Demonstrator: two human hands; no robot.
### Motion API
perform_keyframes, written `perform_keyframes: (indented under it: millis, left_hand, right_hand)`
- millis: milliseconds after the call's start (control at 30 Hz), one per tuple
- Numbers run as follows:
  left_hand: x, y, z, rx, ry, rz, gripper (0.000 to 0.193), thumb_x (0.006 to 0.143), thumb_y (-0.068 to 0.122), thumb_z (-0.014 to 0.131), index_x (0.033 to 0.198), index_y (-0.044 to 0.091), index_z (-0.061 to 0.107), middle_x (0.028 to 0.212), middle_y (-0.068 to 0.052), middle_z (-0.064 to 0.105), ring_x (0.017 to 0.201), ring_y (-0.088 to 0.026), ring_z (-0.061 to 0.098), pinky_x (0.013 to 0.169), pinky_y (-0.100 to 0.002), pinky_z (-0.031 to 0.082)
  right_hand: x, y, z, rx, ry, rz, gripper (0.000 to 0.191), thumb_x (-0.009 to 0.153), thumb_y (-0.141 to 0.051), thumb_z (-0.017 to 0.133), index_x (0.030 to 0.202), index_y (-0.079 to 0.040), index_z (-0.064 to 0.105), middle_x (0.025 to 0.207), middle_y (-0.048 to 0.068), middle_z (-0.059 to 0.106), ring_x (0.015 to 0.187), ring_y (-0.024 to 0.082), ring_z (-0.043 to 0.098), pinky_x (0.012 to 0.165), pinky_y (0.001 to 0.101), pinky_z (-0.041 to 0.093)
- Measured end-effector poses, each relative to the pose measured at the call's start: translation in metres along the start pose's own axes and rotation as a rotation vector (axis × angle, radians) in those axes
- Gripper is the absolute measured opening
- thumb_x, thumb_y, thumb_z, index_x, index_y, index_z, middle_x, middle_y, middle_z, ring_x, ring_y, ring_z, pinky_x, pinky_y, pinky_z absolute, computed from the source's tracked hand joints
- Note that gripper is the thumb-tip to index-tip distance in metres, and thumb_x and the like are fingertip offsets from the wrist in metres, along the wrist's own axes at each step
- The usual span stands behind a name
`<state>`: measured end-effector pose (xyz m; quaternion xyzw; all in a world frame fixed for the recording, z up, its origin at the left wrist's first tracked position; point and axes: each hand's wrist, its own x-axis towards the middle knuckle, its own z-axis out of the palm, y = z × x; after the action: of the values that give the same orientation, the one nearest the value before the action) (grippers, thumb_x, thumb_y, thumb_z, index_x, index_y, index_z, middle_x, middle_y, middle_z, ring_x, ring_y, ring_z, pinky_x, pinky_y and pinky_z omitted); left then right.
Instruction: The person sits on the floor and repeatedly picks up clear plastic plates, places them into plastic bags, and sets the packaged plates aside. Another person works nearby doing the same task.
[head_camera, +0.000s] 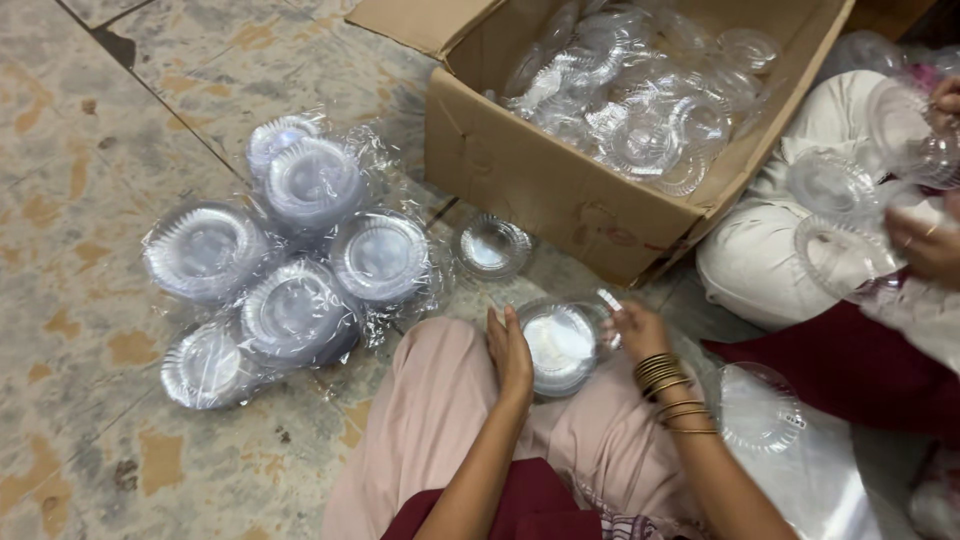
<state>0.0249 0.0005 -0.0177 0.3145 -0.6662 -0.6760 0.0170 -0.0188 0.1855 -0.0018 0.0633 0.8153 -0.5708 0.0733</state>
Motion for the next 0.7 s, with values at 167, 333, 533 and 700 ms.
perform_keyframes:
  millis: [167, 333, 533, 700]
  left_hand:
    - [0.030, -0.007, 0.004, 0.068, -0.081, -0.266, 0.098, 0.092, 0.079, 0.032, 0.159, 0.007, 0.028, 0.165, -0.020, 0.025, 0.152, -0.037, 0.026, 0.122, -0.048, 0.026]
    - [0.032, -0.007, 0.000, -0.305, -0.233, -0.485, 0.093, 0.093, 0.077, 0.033, 0.156, 0.008, 0.035, 0.159, -0.019, 0.041, 0.146, -0.033, 0.041, 0.119, -0.049, 0.035]
    - [0.005, -0.009, 0.008, -0.641, -0.272, -0.262, 0.086, 0.095, 0.074, 0.032, 0.143, 0.004, 0.052, 0.146, -0.015, 0.056, 0.137, -0.028, 0.052, 0.114, -0.043, 0.040]
    - [-0.045, -0.031, 0.027, -0.810, -0.509, -0.221, 0.076, 0.095, 0.068, 0.045, 0.128, 0.001, 0.062, 0.133, -0.019, 0.064, 0.126, -0.032, 0.057, 0.110, -0.047, 0.042]
  right_hand:
    - [0.002, -0.007, 0.034, -0.569, -0.111, -0.066, 0.058, 0.089, -0.044, 0.075, 0.126, -0.001, 0.068, 0.113, 0.020, 0.075, 0.100, 0.030, 0.073, 0.088, 0.0387, 0.057]
    - [0.008, -0.014, 0.026, -0.228, -0.342, 0.218, 0.075, 0.073, -0.044, 0.087, 0.130, -0.002, 0.063, 0.121, 0.015, 0.074, 0.111, 0.025, 0.072, 0.096, 0.0361, 0.056]
    - [-0.027, -0.002, -0.003, -0.053, -0.078, -0.148, 0.070, 0.076, -0.035, 0.084, 0.134, -0.003, 0.059, 0.133, 0.014, 0.063, 0.123, 0.027, 0.063, 0.103, 0.0403, 0.052]
    - [-0.111, 0.027, -0.029, -0.282, 0.041, -0.623, 0.057, 0.084, -0.036, 0.077, 0.131, -0.009, 0.058, 0.148, 0.017, 0.053, 0.136, 0.032, 0.054, 0.109, 0.0444, 0.051]
